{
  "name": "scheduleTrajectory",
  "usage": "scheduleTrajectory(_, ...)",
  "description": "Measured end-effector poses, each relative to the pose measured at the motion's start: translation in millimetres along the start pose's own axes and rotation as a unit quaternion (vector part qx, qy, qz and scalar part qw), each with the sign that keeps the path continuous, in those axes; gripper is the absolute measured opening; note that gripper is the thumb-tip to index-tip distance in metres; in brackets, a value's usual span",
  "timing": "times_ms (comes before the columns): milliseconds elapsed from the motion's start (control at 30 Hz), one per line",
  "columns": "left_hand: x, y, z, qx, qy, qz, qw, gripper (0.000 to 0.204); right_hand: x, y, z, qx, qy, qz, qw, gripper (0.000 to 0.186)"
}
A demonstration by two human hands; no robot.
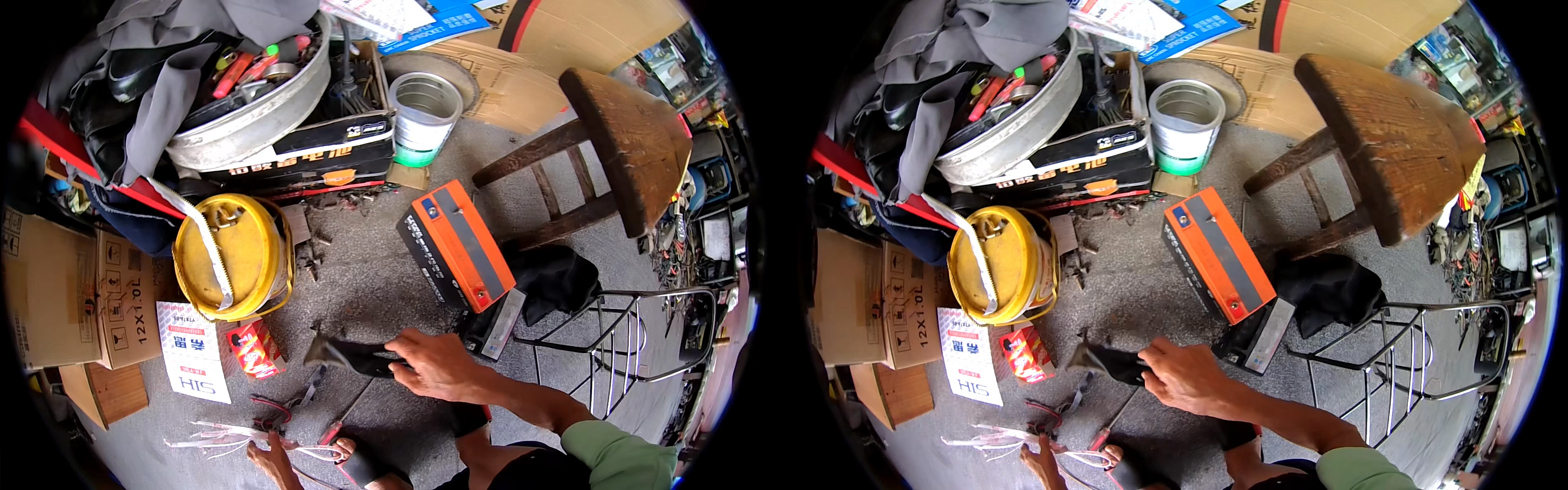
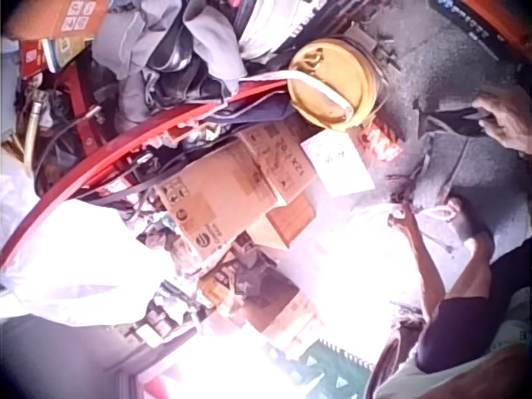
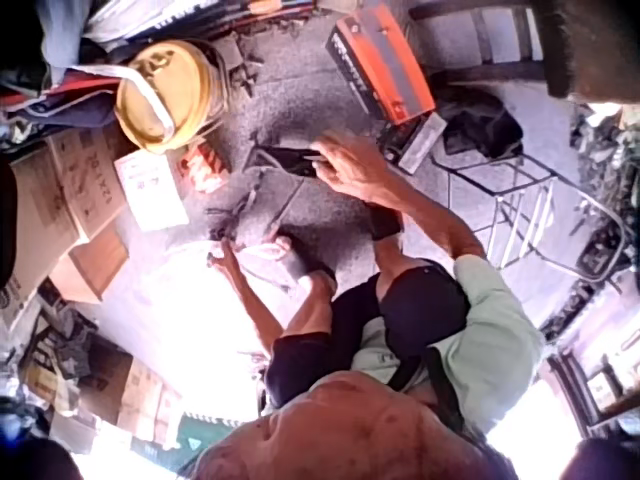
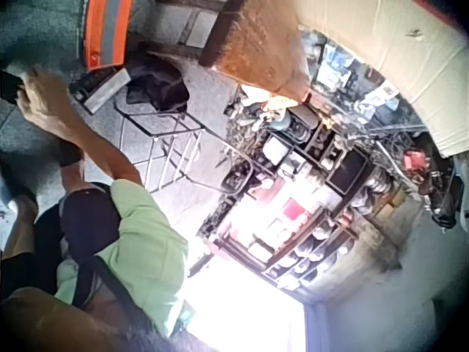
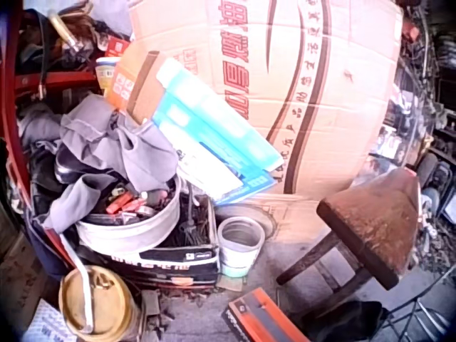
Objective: The person sits on the floor and uses a screwdriver to disassemble a small orange electronic device. They then open a yellow bucket and collect small metal parts from the floor into it.
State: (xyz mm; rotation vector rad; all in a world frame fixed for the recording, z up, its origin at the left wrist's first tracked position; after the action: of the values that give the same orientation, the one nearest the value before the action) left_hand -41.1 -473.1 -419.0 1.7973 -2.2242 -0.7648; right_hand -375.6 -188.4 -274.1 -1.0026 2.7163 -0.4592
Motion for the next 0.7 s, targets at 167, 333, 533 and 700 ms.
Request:
scheduleTrajectory(167, -18, 94, -39, 0.018, 0.038, 0.139, 0.989, 0.062, -11, 54, -85, -0.080, 0.278, 0.109, 0.951, 0.028)
scheduleTrajectory(333, -77, 284, -8, -0.131, -0.301, 0.381, 0.864, 0.053, 32, 93, -102, -0.091, 0.300, 0.059, 0.948, 0.038)
scheduleTrajectory(533, -137, 370, 73, -0.151, -0.538, 0.363, 0.745, 0.088, 131, 122, -55, -0.107, 0.063, 0.121, 0.985, 0.032)
scheduleTrajectory(700, -157, 387, 130, -0.235, -0.617, 0.101, 0.744, 0.106, 119, 113, -55, -0.128, 0.212, 0.130, 0.960, 0.027)
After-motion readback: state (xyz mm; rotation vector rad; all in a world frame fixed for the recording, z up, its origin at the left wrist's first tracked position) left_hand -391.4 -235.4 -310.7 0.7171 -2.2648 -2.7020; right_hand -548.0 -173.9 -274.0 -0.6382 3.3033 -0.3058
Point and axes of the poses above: each hand's wrist, its own x-axis towards the middle knuckle, its own z-axis out of the palm, y = z × x, the point moved 6 cm from there along x, towards the middle knuckle, and after that the axes turned 15 degrees about -x, right-handed, at the moved point
